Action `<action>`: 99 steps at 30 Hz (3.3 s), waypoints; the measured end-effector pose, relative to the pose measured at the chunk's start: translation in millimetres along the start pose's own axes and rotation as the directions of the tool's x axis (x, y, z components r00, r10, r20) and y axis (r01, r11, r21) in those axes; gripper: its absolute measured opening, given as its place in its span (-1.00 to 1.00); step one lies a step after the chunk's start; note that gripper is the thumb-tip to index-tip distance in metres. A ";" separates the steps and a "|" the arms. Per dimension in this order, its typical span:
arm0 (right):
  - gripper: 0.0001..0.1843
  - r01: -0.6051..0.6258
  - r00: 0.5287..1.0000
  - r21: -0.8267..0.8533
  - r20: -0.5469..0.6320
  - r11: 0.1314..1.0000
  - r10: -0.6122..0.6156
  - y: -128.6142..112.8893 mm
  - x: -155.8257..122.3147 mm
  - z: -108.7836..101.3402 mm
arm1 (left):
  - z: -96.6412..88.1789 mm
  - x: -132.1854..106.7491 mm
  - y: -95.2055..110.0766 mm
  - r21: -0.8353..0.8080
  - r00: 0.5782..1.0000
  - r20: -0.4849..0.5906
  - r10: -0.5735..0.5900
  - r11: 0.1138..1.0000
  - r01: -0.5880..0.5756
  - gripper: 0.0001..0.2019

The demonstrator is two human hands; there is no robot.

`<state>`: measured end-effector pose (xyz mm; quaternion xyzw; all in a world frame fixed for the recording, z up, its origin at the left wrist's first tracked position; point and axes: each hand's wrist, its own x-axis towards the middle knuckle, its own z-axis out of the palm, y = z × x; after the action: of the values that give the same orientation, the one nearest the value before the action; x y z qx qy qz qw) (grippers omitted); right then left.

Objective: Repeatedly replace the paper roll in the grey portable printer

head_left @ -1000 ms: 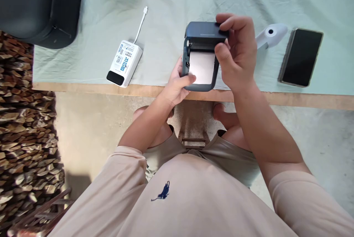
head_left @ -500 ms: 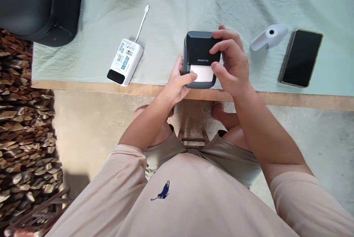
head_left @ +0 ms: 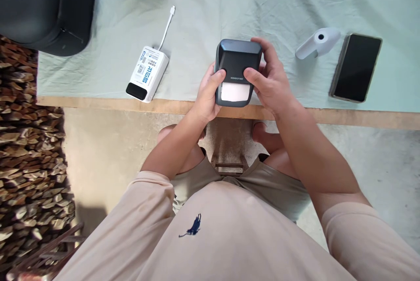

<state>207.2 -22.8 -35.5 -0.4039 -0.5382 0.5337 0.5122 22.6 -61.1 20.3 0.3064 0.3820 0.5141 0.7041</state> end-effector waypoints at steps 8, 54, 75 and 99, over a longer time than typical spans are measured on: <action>0.12 0.001 0.999 -0.034 -0.038 0.999 -0.003 -7.0 -3.4 4.5 | -0.2 -0.2 -2.3 -0.024 0.999 -0.026 -0.033 0.999 0.033 -0.48; -0.14 0.260 0.856 -0.423 -0.314 0.868 -0.410 -76.1 19.1 1.0 | 11.7 -6.3 7.9 -0.050 0.991 0.022 -0.133 0.990 0.134 -0.61; -0.85 -0.118 0.992 -0.868 -0.078 0.482 0.101 -137.8 -4.6 13.3 | 16.3 -5.6 6.7 -0.128 0.991 0.005 -0.136 0.982 0.136 -0.74; -0.60 -0.088 0.938 -0.241 -0.347 0.967 -0.001 -135.7 6.2 -15.6 | 13.2 -7.0 11.3 -0.143 0.972 -0.070 -0.223 0.967 0.212 -0.78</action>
<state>236.8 -28.3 97.9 -0.5648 -0.4946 0.3934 0.5307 27.1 -65.2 38.1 0.1923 0.4076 0.4708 0.7585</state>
